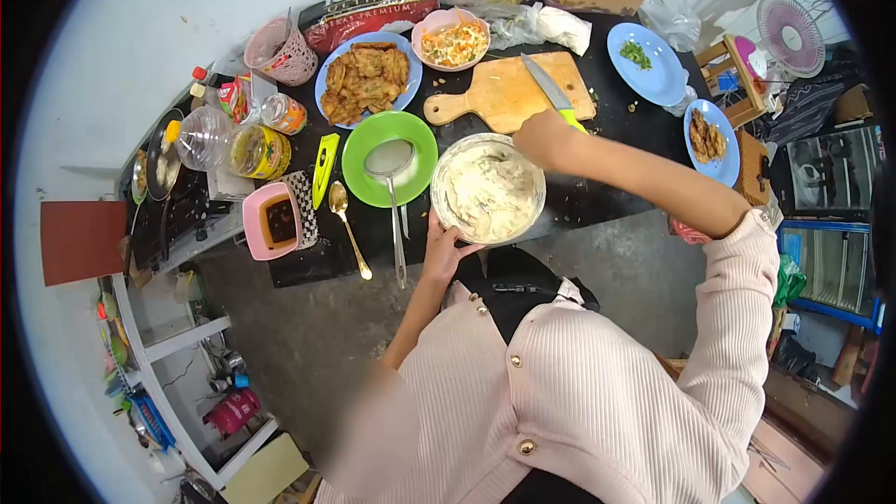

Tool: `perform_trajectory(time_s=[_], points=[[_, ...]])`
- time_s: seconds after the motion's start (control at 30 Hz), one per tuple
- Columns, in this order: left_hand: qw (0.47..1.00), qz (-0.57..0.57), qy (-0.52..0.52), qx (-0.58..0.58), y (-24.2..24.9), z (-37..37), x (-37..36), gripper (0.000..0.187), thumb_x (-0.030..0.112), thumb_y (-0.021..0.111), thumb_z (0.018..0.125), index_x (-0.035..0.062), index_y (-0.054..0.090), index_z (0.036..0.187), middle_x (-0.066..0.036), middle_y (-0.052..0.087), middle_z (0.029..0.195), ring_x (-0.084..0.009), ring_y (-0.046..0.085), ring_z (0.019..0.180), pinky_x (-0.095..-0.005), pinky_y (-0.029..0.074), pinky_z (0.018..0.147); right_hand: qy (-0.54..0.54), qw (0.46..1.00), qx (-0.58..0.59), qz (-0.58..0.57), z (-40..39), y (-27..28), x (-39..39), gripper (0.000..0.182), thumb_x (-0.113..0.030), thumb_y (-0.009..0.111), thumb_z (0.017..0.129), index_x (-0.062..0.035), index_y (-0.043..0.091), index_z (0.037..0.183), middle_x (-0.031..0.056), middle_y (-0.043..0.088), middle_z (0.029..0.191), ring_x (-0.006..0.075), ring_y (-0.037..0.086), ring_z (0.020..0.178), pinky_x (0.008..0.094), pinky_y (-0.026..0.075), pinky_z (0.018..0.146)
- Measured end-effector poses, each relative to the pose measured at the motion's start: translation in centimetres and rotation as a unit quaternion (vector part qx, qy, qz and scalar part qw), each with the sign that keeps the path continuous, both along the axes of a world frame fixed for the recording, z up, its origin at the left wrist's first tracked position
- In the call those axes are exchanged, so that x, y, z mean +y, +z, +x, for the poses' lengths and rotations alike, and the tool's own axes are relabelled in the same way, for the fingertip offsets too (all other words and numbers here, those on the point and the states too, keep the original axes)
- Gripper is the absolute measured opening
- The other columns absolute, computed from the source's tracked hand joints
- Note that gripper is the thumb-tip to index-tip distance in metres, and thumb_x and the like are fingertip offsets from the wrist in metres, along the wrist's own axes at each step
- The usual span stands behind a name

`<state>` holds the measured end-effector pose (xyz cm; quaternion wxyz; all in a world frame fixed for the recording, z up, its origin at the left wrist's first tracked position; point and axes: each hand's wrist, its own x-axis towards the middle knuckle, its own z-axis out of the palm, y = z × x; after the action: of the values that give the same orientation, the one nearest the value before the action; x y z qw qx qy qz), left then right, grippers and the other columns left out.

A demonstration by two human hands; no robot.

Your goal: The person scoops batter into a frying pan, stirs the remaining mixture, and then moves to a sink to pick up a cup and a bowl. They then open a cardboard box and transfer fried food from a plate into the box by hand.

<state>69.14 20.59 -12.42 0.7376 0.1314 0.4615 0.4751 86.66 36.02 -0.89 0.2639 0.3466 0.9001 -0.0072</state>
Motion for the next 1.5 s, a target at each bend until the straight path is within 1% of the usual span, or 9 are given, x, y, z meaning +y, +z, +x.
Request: perform_trajectory(time_s=[0.23, 0.4, 0.53, 0.63, 0.7, 0.77, 0.87, 1.23, 1.5], points=[[0.999, 0.018, -0.026, -0.042, -0.7, -0.5, 0.1, 0.075, -0.008, 0.037, 0.071, 0.0223, 0.011, 0.135, -0.012, 0.030, 0.131, -0.0301, 0.045, 0.111, -0.0511, 0.049, 0.077, -0.274, 0.817, 0.019, -0.507, 4.9, -5.5, 0.8, 0.021, -0.022, 0.057, 0.079, -0.0168, 0.065, 0.098, -0.0050, 0.049, 0.054, 0.0064, 0.042, 0.043, 0.0243, 0.033, 0.037], [0.999, -0.015, -0.037, -0.027, -0.9, -0.8, -0.2, 0.076, -0.007, 0.037, 0.073, 0.0240, 0.008, 0.136, -0.010, 0.028, 0.133, -0.0303, 0.043, 0.113, -0.0524, 0.047, 0.080, -0.546, 0.462, 0.281, -0.640, 4.3, -8.3, -6.7, 0.026, -0.023, 0.048, 0.089, -0.0116, 0.057, 0.111, -0.0101, 0.032, 0.054, 0.0005, 0.022, 0.039, 0.0142, 0.017, 0.032], [0.999, -0.014, -0.042, -0.019, -0.6, -0.6, -0.1, 0.073, -0.006, 0.036, 0.073, 0.0235, 0.009, 0.135, -0.010, 0.029, 0.132, -0.0286, 0.044, 0.113, -0.0516, 0.047, 0.081, -0.599, 0.229, 0.406, -0.651, 2.4, -8.4, -7.8, 0.016, -0.020, 0.054, 0.085, -0.0054, 0.058, 0.092, -0.0099, 0.028, 0.050, 0.0008, 0.021, 0.036, 0.0159, 0.013, 0.030], [0.999, -0.025, -0.039, -0.024, 0.4, -0.7, 0.0, 0.071, -0.007, 0.035, 0.072, 0.0202, 0.011, 0.133, -0.011, 0.030, 0.132, -0.0277, 0.041, 0.116, -0.0527, 0.045, 0.084, -0.580, 0.347, 0.415, -0.609, 4.1, -5.7, -6.4, 0.029, -0.017, 0.044, 0.090, -0.0067, 0.052, 0.116, -0.0102, 0.025, 0.054, 0.0007, 0.019, 0.039, 0.0155, 0.015, 0.032], [0.998, -0.029, -0.041, -0.026, 0.7, -0.7, 0.0, 0.071, -0.008, 0.034, 0.072, 0.0190, 0.011, 0.133, -0.011, 0.028, 0.133, -0.0279, 0.039, 0.118, -0.0532, 0.045, 0.084, -0.515, 0.567, 0.404, -0.500, 5.9, -4.1, -5.8, 0.027, -0.015, 0.043, 0.088, -0.0106, 0.058, 0.110, -0.0048, 0.040, 0.052, 0.0051, 0.035, 0.040, 0.0208, 0.026, 0.034], [0.998, -0.021, -0.050, -0.023, 0.8, -0.7, 0.0, 0.070, -0.007, 0.034, 0.072, 0.0179, 0.011, 0.133, -0.012, 0.028, 0.132, -0.0292, 0.040, 0.117, -0.0521, 0.046, 0.083, -0.206, 0.846, 0.470, -0.143, 8.1, -7.6, -5.1, 0.018, -0.018, 0.049, 0.083, -0.0082, 0.061, 0.092, 0.0060, 0.055, 0.056, 0.0190, 0.056, 0.050, 0.0309, 0.042, 0.043], [0.998, -0.017, -0.056, -0.012, 0.8, -0.7, 0.1, 0.069, -0.007, 0.034, 0.072, 0.0172, 0.011, 0.133, -0.013, 0.029, 0.132, -0.0305, 0.041, 0.115, -0.0506, 0.047, 0.083, -0.193, 0.960, 0.202, -0.020, 4.3, -2.0, -6.6, 0.023, -0.017, 0.050, 0.079, -0.0060, 0.059, 0.098, 0.0136, 0.060, 0.065, 0.0267, 0.062, 0.065, 0.0361, 0.048, 0.053], [0.999, 0.003, -0.048, -0.016, 1.0, -0.8, 0.0, 0.067, -0.008, 0.033, 0.072, 0.0156, 0.010, 0.130, -0.016, 0.026, 0.132, -0.0326, 0.038, 0.117, -0.0522, 0.046, 0.084, -0.140, 0.983, 0.111, -0.038, 5.1, -1.9, -11.0, 0.041, -0.010, 0.053, 0.074, -0.0121, 0.050, 0.115, 0.0080, 0.059, 0.063, 0.0228, 0.061, 0.059, 0.0358, 0.047, 0.048], [0.998, 0.007, -0.059, -0.024, 0.5, -1.2, 0.0, 0.064, -0.006, 0.036, 0.073, 0.0153, 0.013, 0.129, -0.014, 0.026, 0.133, -0.0303, 0.037, 0.119, -0.0529, 0.043, 0.088, -0.165, 0.950, 0.264, -0.035, 1.0, -4.7, -12.6, 0.040, -0.006, 0.052, 0.072, -0.0129, 0.054, 0.111, 0.0089, 0.059, 0.064, 0.0257, 0.061, 0.061, 0.0375, 0.048, 0.053]])
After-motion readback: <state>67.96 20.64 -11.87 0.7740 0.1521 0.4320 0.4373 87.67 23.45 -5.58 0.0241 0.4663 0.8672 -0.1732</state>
